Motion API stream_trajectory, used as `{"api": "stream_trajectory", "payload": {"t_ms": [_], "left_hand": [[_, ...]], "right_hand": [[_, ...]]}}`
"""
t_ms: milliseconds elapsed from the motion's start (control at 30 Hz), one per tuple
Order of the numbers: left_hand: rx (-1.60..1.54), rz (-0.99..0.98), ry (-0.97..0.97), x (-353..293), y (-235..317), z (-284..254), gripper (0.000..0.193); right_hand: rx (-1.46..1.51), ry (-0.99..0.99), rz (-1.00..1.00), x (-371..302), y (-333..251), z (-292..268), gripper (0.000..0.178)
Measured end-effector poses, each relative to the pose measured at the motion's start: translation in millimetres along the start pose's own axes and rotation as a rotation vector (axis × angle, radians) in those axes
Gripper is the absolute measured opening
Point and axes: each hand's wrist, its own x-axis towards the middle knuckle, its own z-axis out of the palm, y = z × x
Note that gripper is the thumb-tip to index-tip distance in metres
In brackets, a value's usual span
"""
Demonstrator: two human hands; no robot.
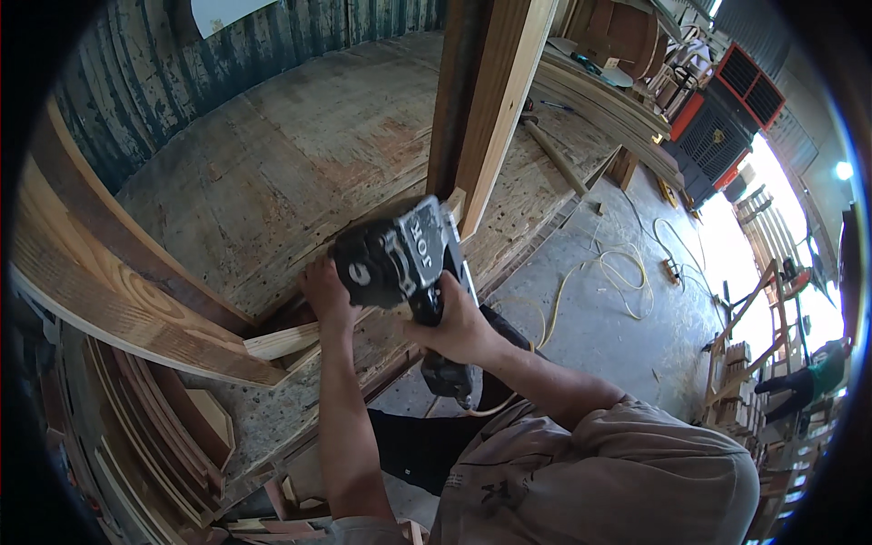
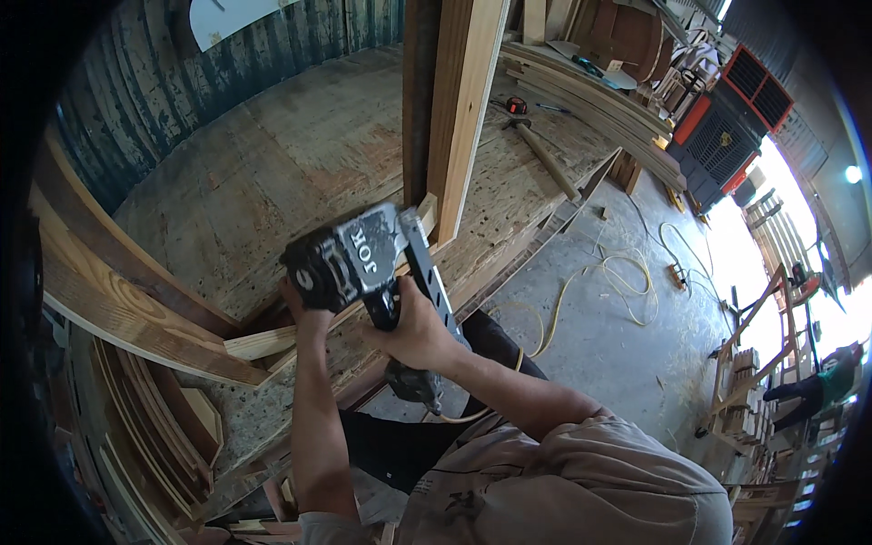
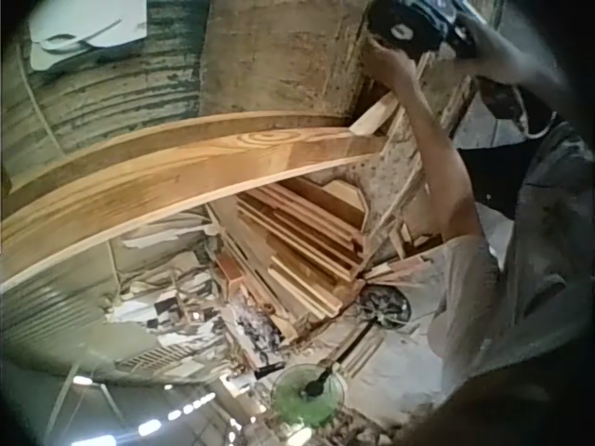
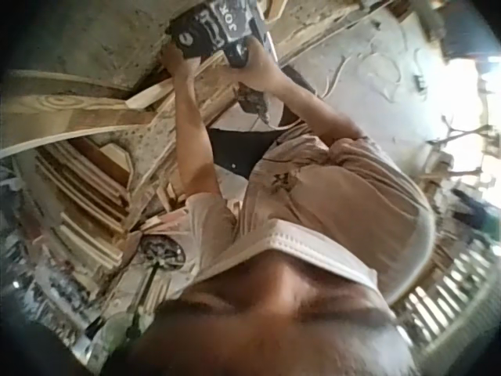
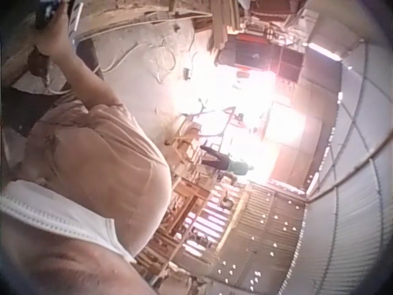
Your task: Assembling a rectangular wooden frame by nailing and hammering pieces together.
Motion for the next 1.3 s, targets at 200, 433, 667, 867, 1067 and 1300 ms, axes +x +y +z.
{"api": "stream_trajectory", "payload": {"t_ms": [200,433,667,867,1067,1300], "left_hand": [[-0.049,-0.050,0.010,6,16,-10,0.023],[-0.019,-0.087,0.013,8,18,-18,0.027],[0.042,-0.121,-0.035,8,25,-14,0.033],[0.086,-0.145,-0.088,9,30,-20,0.039],[0.107,-0.164,-0.096,9,29,-16,0.037],[0.060,-0.125,-0.031,7,27,-18,0.035]], "right_hand": [[-0.367,-0.247,-0.091,-40,27,-37,0.090],[-0.533,-0.436,-0.120,-32,95,-95,0.086],[-0.886,-0.488,0.027,-35,85,-131,0.075],[-0.889,-0.400,-0.069,-23,56,-147,0.068],[-0.949,-0.406,-0.071,-15,50,-146,0.063],[-0.977,-0.397,-0.069,-12,36,-132,0.059]]}}
